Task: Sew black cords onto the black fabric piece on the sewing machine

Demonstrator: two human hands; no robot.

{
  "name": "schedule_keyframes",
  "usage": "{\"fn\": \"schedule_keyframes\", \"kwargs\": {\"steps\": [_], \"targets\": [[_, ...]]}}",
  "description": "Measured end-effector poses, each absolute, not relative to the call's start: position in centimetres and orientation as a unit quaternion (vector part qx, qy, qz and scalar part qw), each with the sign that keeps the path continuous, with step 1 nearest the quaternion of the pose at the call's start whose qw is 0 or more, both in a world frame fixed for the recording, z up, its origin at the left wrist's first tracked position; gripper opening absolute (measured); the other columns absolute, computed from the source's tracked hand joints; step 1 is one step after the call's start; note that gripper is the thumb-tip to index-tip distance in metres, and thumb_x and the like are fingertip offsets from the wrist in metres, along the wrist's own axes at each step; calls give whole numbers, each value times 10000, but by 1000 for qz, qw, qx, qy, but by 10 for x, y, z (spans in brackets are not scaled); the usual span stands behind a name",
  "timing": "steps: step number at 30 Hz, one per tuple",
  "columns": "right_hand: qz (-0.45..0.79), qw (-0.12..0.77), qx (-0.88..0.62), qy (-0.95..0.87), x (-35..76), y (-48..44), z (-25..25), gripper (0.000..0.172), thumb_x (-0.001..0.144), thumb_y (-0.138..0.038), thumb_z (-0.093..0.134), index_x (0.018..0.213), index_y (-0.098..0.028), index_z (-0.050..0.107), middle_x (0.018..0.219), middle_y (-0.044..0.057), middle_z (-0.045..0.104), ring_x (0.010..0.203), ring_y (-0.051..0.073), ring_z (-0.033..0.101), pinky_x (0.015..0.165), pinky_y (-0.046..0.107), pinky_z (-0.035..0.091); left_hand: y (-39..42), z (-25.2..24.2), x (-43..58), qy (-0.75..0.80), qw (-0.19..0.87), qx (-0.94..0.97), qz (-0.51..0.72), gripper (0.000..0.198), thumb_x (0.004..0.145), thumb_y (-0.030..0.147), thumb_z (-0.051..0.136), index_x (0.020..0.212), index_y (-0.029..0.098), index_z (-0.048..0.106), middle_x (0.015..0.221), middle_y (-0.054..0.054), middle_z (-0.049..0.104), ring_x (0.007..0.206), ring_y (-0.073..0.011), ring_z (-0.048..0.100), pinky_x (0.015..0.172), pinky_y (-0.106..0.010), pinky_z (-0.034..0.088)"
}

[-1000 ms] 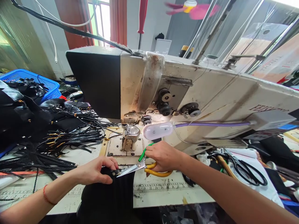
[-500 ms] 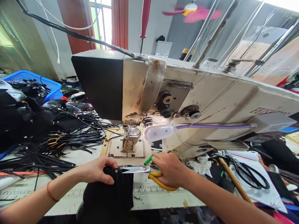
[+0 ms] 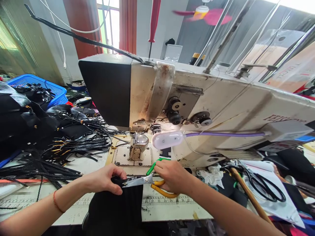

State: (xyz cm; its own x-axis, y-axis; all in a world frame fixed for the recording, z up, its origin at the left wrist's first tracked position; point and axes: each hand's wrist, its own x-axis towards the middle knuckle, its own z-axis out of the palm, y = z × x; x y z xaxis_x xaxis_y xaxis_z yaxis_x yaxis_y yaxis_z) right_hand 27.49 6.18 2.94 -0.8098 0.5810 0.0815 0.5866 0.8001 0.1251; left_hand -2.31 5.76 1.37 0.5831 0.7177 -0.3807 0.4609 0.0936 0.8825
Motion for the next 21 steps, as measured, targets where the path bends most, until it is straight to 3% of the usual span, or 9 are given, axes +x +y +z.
{"fn": "schedule_keyframes", "kwargs": {"steps": [8, 14, 17, 19, 21], "targets": [[-25, -58, -318, -946, 276, 60, 31, 141, 832, -287, 516, 742, -183, 547, 719, 42, 632, 558, 146, 524, 499, 310, 199, 53, 13, -19, 473, 533, 695, 96, 395, 533, 327, 786, 898, 198, 707, 881, 7, 655, 900, -225, 567, 768, -275, 434], [14, -19, -429, -903, 305, 25, -17, 153, 863, -233, 476, 729, -197, 540, 742, 49, 660, 632, 190, 638, 539, 296, 358, 51, 11, -23, 474, 484, 726, 116, 432, 612, 349, 772, 1015, 221, 687, 1070, -42, 652, 1033, -263, 567, 935, -353, 416], [7, -33, -572, -819, 338, 5, -41, 161, 859, -344, 552, 813, -190, 569, 841, 91, 685, 758, 271, 693, 607, 329, 463, 39, 8, -39, 501, 420, 732, 193, 518, 691, 390, 724, 1177, 257, 602, 1229, -55, 598, 1198, -262, 486, 1047, -356, 341], [12, -54, -655, -753, 361, -7, -52, 301, 815, -489, 615, 852, -192, 583, 892, 116, 697, 801, 324, 703, 634, 375, 502, 27, 3, -55, 586, 341, 695, 239, 411, 784, 506, 602, 1100, 243, 602, 1161, -74, 626, 1143, -274, 521, 1000, -387, 375], [27, -49, -699, -713, 382, -15, -61, 384, 742, -548, 674, 877, -197, 594, 913, 123, 707, 825, 343, 704, 661, 400, 524, 16, -6, -71, 685, 295, 630, 215, 460, 857, 635, 399, 891, 220, 597, 938, -85, 664, 938, -283, 592, 855, -414, 431]]}}
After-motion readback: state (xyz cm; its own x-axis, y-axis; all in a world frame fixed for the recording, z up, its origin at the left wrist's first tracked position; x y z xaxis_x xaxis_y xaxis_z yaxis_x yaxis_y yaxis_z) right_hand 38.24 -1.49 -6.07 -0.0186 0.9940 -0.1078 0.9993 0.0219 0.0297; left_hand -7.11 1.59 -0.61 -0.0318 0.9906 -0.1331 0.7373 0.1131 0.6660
